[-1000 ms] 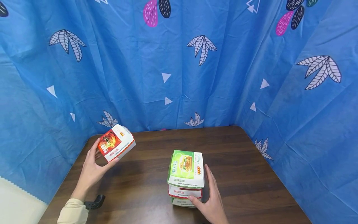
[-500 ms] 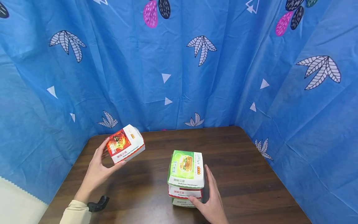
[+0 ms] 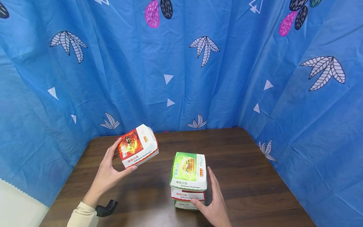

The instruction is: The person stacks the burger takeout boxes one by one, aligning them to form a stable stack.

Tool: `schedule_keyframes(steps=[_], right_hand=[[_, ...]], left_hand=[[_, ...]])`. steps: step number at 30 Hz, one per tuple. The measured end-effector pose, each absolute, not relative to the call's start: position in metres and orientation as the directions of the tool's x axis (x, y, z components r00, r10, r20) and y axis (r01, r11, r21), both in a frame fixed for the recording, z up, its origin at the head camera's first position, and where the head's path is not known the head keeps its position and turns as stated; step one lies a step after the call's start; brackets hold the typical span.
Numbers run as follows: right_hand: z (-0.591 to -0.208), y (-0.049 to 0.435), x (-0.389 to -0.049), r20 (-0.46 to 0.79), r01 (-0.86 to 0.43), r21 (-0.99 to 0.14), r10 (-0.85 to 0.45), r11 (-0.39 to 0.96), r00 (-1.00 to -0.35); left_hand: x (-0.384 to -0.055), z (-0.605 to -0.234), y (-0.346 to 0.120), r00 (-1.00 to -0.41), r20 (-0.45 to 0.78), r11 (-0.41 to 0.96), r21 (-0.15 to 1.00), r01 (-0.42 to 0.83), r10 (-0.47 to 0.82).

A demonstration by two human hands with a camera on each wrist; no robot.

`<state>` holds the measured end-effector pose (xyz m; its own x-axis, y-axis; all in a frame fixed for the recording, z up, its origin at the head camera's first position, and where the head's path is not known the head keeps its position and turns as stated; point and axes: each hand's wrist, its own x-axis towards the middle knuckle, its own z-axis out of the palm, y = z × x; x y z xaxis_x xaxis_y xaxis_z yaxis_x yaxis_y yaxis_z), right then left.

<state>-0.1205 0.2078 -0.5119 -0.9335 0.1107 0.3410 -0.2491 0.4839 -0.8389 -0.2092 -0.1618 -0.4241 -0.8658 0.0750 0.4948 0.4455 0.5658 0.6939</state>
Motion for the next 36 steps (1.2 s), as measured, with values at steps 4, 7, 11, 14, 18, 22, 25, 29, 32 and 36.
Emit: schedule_keyframes(steps=[4, 7, 11, 14, 18, 22, 25, 29, 32, 36], right_hand=[[-0.512, 0.207, -0.120, 0.341, -0.246, -0.836, 0.113, 0.490, -0.933], [-0.511, 0.207, -0.120, 0.343, -0.248, -0.835, 0.112, 0.491, -0.933], [-0.511, 0.207, -0.121, 0.344, -0.255, -0.839, 0.106, 0.480, -0.933], [-0.511, 0.208, -0.121, 0.351, -0.265, -0.840, 0.102, 0.474, -0.931], [-0.511, 0.208, -0.122, 0.365, -0.279, -0.836, 0.100, 0.472, -0.926], [-0.512, 0.208, -0.122, 0.377, -0.294, -0.834, 0.094, 0.467, -0.921], [-0.512, 0.208, -0.121, 0.389, -0.305, -0.831, 0.093, 0.464, -0.917], [-0.513, 0.207, -0.121, 0.395, -0.309, -0.828, 0.096, 0.468, -0.914], [-0.513, 0.207, -0.121, 0.408, -0.324, -0.824, 0.090, 0.465, -0.908], [-0.514, 0.207, -0.120, 0.418, -0.337, -0.823, 0.086, 0.458, -0.904]], left_hand=[[-0.207, -0.418, -0.155, -0.855, 0.509, 0.541, 0.694, 0.476, 0.100], [-0.205, -0.415, -0.149, -0.844, 0.524, 0.526, 0.688, 0.500, 0.117], [-0.204, -0.410, -0.142, -0.825, 0.547, 0.501, 0.678, 0.537, 0.144], [-0.204, -0.408, -0.136, -0.818, 0.552, 0.482, 0.679, 0.554, 0.161], [-0.204, -0.407, -0.126, -0.816, 0.550, 0.439, 0.698, 0.565, 0.177], [-0.204, -0.407, -0.116, -0.805, 0.559, 0.403, 0.701, 0.588, 0.201], [-0.204, -0.407, -0.108, -0.784, 0.577, 0.380, 0.688, 0.618, 0.230], [-0.204, -0.404, -0.097, -0.765, 0.584, 0.350, 0.681, 0.644, 0.272], [-0.203, -0.404, -0.089, -0.759, 0.581, 0.328, 0.684, 0.652, 0.295], [-0.203, -0.405, -0.079, -0.741, 0.592, 0.295, 0.681, 0.670, 0.316]])
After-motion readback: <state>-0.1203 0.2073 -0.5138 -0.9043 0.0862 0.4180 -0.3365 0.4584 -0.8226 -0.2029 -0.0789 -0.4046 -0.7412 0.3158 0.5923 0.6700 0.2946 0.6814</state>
